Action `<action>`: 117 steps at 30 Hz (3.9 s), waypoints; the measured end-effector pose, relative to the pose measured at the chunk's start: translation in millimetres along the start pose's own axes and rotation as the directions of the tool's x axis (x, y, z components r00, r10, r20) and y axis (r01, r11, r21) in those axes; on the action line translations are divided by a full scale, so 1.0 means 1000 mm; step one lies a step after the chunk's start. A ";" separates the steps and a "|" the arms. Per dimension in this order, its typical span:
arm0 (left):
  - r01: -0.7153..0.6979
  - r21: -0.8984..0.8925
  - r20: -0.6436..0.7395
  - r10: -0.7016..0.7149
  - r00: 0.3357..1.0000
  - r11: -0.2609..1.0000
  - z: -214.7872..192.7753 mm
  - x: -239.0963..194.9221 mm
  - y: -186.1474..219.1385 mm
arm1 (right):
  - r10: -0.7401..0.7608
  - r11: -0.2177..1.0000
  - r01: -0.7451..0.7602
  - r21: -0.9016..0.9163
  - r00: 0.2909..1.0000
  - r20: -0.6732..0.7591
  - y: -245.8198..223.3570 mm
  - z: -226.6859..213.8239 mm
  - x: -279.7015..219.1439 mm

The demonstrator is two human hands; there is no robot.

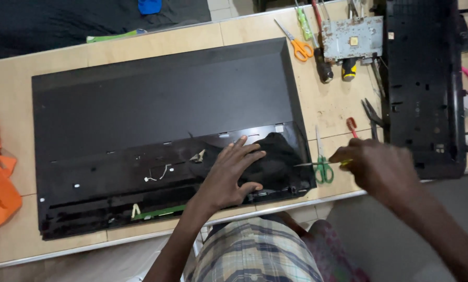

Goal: The person works on the back of a flat-screen television placed on a countertop. They use a screwdriver to remove screws from the casing and then use a cloth to wipe the surface. The person also handles a circuit board and other internal components.

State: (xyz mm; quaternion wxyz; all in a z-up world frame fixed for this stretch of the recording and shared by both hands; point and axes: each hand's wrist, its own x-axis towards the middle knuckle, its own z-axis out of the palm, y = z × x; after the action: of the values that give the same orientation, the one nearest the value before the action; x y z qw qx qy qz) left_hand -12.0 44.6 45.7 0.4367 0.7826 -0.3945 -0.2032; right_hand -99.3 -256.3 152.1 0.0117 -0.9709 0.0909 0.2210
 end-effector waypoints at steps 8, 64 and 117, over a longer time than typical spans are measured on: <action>-0.080 0.273 -0.043 0.095 0.995 0.959 0.031 0.007 -0.015 | -0.033 0.992 0.033 -0.124 0.999 0.009 0.004 0.004 0.000; 0.163 0.333 -0.356 -0.037 0.934 0.929 -0.089 -0.133 -0.070 | -0.373 0.909 0.386 0.158 0.922 -0.107 -0.190 0.025 0.046; 0.870 0.104 -0.846 -0.418 0.332 0.482 -0.212 -0.295 -0.221 | -0.105 0.940 0.171 -0.296 0.969 0.225 -0.217 0.006 0.071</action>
State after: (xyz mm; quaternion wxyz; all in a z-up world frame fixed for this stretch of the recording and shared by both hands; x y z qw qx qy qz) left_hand 46.6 457.7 -35.1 0.1807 0.9696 0.1427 0.0833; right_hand 0.7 -54.5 111.6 -0.1175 -0.9363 -0.0155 0.3306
